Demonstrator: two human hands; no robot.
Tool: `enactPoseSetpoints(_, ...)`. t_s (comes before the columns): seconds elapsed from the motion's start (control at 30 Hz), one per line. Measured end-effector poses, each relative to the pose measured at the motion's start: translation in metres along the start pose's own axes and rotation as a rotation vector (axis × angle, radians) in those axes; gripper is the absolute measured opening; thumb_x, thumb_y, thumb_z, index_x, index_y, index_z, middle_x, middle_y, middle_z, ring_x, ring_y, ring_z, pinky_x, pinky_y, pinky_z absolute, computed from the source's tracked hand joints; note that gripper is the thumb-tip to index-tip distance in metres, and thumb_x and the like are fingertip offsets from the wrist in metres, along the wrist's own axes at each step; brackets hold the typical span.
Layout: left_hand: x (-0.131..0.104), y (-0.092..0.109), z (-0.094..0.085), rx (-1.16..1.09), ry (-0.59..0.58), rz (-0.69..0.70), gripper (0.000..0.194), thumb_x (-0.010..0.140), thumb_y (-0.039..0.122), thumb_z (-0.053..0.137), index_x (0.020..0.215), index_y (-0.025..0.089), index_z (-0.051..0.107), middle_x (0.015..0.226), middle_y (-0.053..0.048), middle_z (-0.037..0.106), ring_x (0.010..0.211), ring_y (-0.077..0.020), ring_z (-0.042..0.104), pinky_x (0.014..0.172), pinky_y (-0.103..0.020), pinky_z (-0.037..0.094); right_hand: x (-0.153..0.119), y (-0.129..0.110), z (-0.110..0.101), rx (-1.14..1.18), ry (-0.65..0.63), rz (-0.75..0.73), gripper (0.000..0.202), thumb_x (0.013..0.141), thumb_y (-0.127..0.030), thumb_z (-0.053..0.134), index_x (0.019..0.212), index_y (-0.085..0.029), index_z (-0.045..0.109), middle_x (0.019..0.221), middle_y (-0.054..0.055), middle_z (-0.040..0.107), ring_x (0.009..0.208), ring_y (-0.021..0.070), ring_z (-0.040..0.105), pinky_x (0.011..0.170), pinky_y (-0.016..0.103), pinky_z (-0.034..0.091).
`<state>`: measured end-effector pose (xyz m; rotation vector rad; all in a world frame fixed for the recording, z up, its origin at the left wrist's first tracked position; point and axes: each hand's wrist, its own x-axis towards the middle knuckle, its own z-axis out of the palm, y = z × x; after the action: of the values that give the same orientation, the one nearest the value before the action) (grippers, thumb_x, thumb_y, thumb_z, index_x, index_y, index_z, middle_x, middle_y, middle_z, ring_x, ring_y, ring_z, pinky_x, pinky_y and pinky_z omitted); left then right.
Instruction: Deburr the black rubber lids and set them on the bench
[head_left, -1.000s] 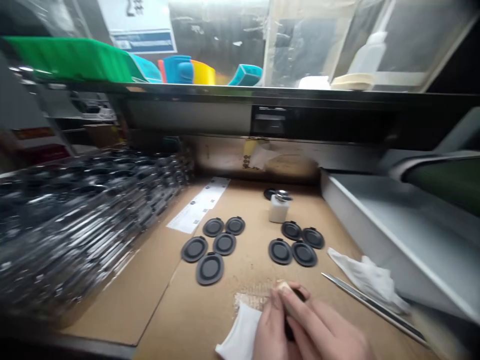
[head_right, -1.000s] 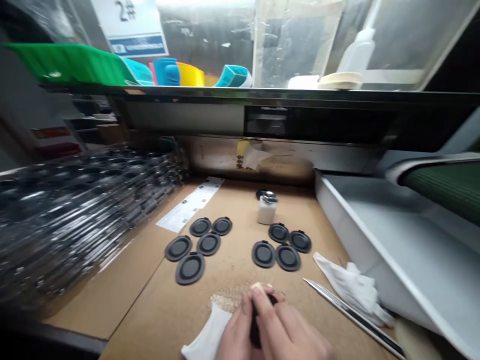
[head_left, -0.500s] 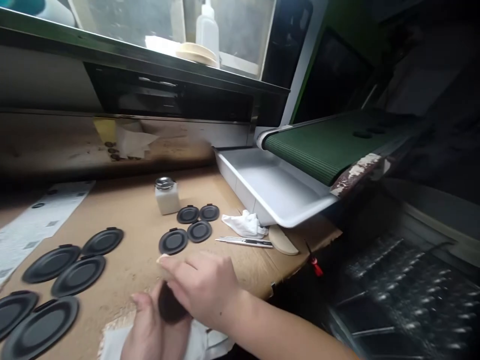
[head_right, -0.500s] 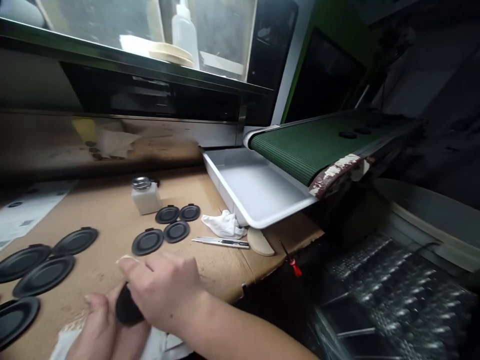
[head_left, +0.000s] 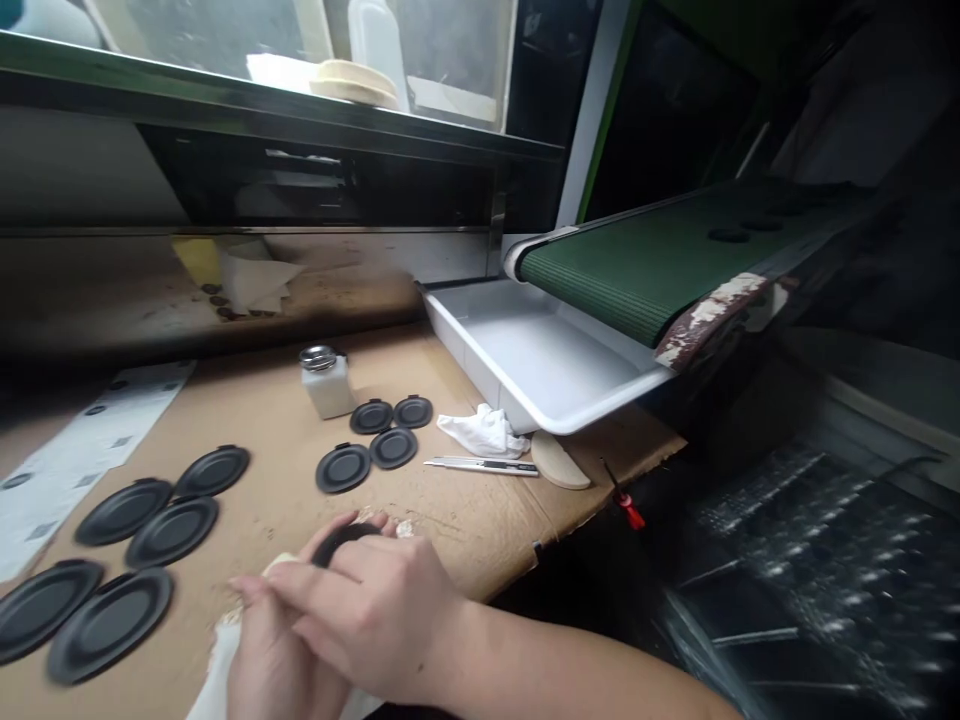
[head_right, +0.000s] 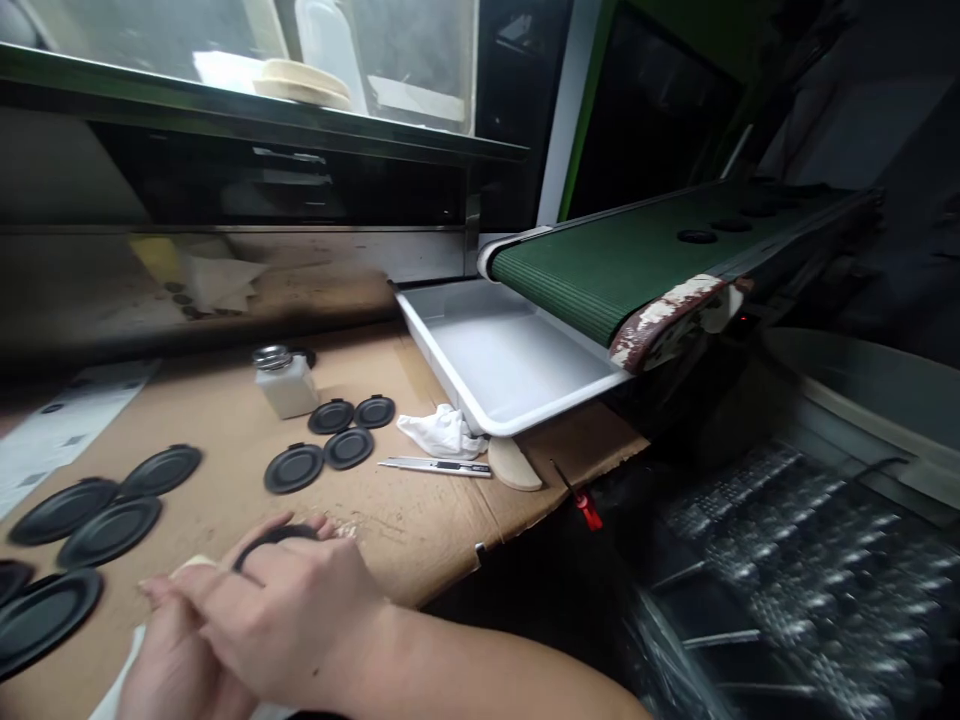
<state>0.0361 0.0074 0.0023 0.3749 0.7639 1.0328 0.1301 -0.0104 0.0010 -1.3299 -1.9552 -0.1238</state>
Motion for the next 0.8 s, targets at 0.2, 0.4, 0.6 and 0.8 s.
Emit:
enactPoseSetpoints(0.2,0.001,0.000,0.000,-0.062,0.047,0.022,0.053,0.088,0.048,0.027,0.096,0.013,0.066,0.099,-0.019,0.067,0.103,-0.0325,0.059,0.083,-0.047,0.051,-0.031,0.035,-0.027,0.032,-0.032,0.129,0.033,0.085,-0.032,0.051,0.118,-0.028,0.053,0.090,-0.003,0.065,0.083,0.0110,0.058,0.076,0.021,0.046)
enactPoseSetpoints(0.4,0.002,0.001,0.000,-0.103,0.081,0.093,0.048,0.090,0.038,0.026,0.092,0.010,0.065,0.105,-0.025,0.064,0.106,-0.0354,0.058,0.079,-0.046,0.053,-0.052,0.080,-0.059,-0.290,0.044,0.367,0.032,0.086,-0.030,0.049,0.116,-0.022,0.058,0.118,0.007,0.055,0.112,0.0225,0.046,0.097,0.038,0.038)
enactPoseSetpoints(0.6,0.004,0.003,0.003,-0.093,0.120,0.022,0.046,0.090,0.037,0.026,0.097,0.011,0.064,0.108,-0.025,0.063,0.102,-0.0347,0.060,0.074,-0.044,0.055,-0.078,0.112,-0.086,-0.549,0.019,0.657,0.044,0.082,-0.018,0.050,0.126,-0.013,0.048,0.118,0.017,0.053,0.107,0.0305,0.050,0.090,0.045,0.042)
enactPoseSetpoints(0.8,0.002,0.002,0.001,-0.143,0.086,-0.007,0.038,0.090,0.032,0.032,0.095,0.013,0.065,0.105,-0.021,0.066,0.106,-0.0319,0.058,0.079,-0.042,0.054,-0.090,0.101,-0.091,-0.544,-0.003,0.661,0.038,0.087,-0.029,0.046,0.123,-0.017,0.049,0.106,0.011,0.061,0.094,0.0240,0.057,0.081,0.037,0.048)
